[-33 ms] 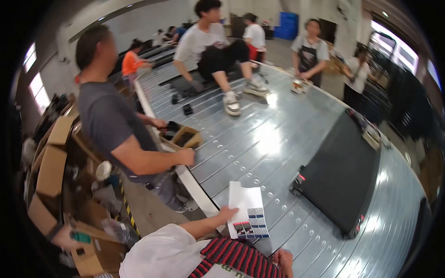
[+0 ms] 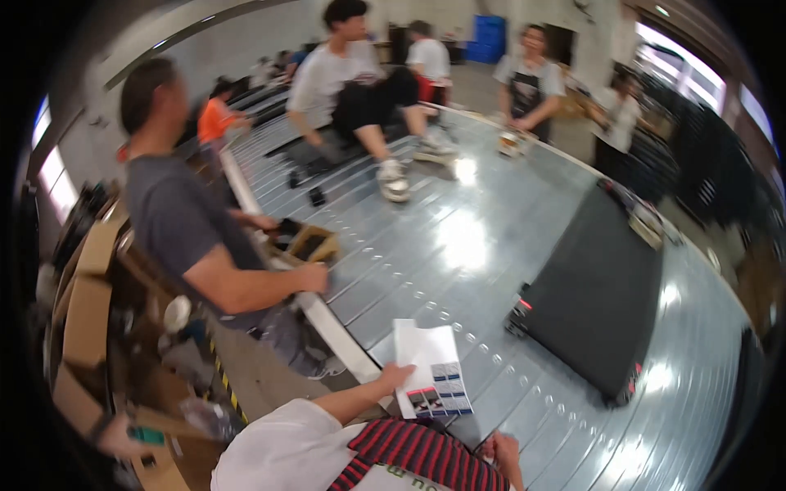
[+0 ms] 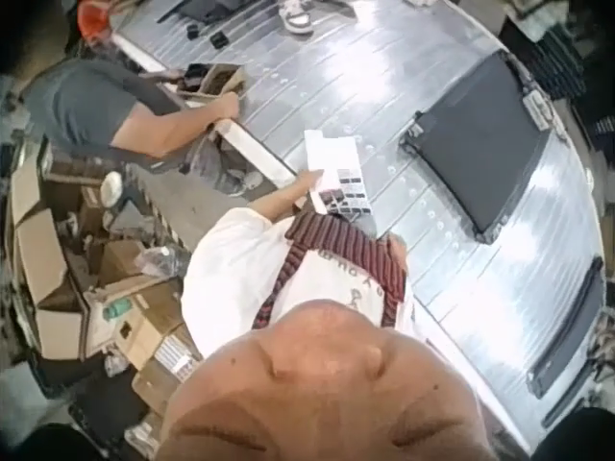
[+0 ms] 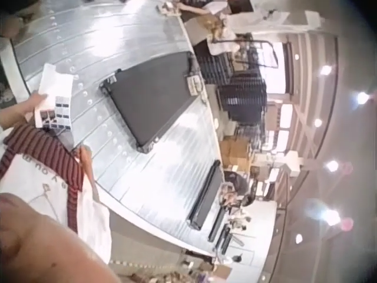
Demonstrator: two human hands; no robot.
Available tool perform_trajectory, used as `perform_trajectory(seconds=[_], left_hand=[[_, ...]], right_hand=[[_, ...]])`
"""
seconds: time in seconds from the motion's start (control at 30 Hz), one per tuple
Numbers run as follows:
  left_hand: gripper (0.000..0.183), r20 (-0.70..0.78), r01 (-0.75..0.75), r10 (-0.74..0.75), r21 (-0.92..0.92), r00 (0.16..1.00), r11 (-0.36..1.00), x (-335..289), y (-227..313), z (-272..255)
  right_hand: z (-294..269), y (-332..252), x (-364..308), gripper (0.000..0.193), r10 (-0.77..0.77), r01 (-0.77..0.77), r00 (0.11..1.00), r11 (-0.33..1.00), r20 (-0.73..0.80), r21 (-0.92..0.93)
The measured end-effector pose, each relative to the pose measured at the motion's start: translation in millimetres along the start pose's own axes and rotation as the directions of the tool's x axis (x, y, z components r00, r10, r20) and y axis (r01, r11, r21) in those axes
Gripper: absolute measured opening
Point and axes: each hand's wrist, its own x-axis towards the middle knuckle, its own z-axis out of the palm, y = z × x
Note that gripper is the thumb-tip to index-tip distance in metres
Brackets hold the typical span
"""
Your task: Applying QR code labels and instructional stickers to the frames of treadmills on a factory assembly line.
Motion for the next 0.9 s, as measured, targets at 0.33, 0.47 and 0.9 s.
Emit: perform_trajectory(seconds=[0.33,0.47,0.9], left_hand=[[0.041,0.219,0.167,-0.068,-0.477,0.973,0.863,7,14,-15],[0.042,0.220,0.185,-0.076,-0.530,0.972,0.827,10,9,-19],[0.039,0.609,0.504,0.016,-0.670,0.793,0.546,82,-4,-17]], right_hand=[[-4,-4,1,0.035,0.427,-0.404,0.903,0.825,0.031,0.394],[6,-15,2,0.036,0.491,-0.483,0.869,0.812,0.062,0.327],[39,-27,2,0.034,0.510,-0.514,0.848,0.730,0.141,0.451]])
